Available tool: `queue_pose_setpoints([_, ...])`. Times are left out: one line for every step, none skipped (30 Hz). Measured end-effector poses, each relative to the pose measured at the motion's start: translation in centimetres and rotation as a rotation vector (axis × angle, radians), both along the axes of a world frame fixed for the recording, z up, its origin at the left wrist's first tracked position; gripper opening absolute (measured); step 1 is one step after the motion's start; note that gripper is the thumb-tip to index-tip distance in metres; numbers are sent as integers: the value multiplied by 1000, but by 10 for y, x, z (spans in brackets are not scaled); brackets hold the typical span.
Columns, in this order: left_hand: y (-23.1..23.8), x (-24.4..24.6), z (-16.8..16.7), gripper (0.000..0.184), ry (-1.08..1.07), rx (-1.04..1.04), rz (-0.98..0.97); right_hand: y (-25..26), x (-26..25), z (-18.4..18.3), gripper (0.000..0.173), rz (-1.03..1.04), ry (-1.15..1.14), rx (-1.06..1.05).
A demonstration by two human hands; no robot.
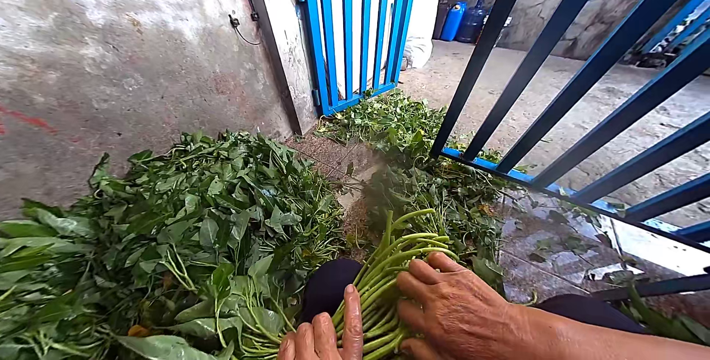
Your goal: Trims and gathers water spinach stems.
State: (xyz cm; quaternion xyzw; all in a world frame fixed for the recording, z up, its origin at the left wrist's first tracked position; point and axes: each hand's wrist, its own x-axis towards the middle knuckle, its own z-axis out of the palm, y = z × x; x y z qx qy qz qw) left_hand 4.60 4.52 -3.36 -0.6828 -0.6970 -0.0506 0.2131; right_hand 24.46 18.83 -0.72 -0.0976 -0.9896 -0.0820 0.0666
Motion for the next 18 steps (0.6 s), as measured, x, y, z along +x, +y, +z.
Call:
queue_pose_setpoints([1,1,0,50,-1,-1,-3,1,1,0,47,-6,-11,-24])
queue_pose_setpoints([1,1,0,50,-5,-3,-4,3,0,1,48,-13,-15,-63])
queue_pose_setpoints([1,1,0,50,-10,-2,-5,5,0,4,49,-27,-26,-120])
queue_pose_setpoints([2,1,0,50,-16,1,-7,7,-2,8,49,-40,-37,-186])
queue_pose_setpoints([2,1,1,50,-24,4,-12,8,-3,9,47,-56,-31,-229])
queue_pose_setpoints([2,1,1,50,-33,6,-18,8,-3,8,42,-70,-17,-242])
queue_pose_setpoints([3,1,0,49,-40,10,-25,8,-5,7,34,-76,-5,-227])
queue_pose_setpoints([3,1,0,49,-45,12,-30,7,-6,6,28,-77,-1,-206])
queue_pose_setpoints([3,0,0,48,-49,10,-35,7,-7,6,25,-77,-2,-193])
queue_pose_setpoints([3,-1,-1,48,-54,8,-40,7,-8,6,24,-72,2,-179])
queue_pose_setpoints([3,-2,-1,48,-61,10,-44,7,-8,5,23,-62,22,-148])
queue_pose_setpoints([4,-3,-2,47,-69,14,-47,8,-10,6,23,-47,47,-112])
queue_pose_setpoints([4,-4,-2,47,-74,17,-52,8,-11,7,22,-27,63,-80])
queue_pose_setpoints([4,-4,-2,47,-74,18,-53,8,-13,9,22,-7,75,-41])
queue_pose_setpoints([4,-5,-2,47,-74,19,-56,7,-15,9,22,19,85,-8])
queue_pose_setpoints([4,-6,-2,48,-78,16,-61,7,-17,9,22,49,97,18])
queue_pose_setpoints([5,-7,-2,49,-81,13,-65,7,-19,9,21,85,109,33])
queue_pose_setpoints([6,-9,-1,51,-85,14,-70,7,-20,8,22,125,123,41])
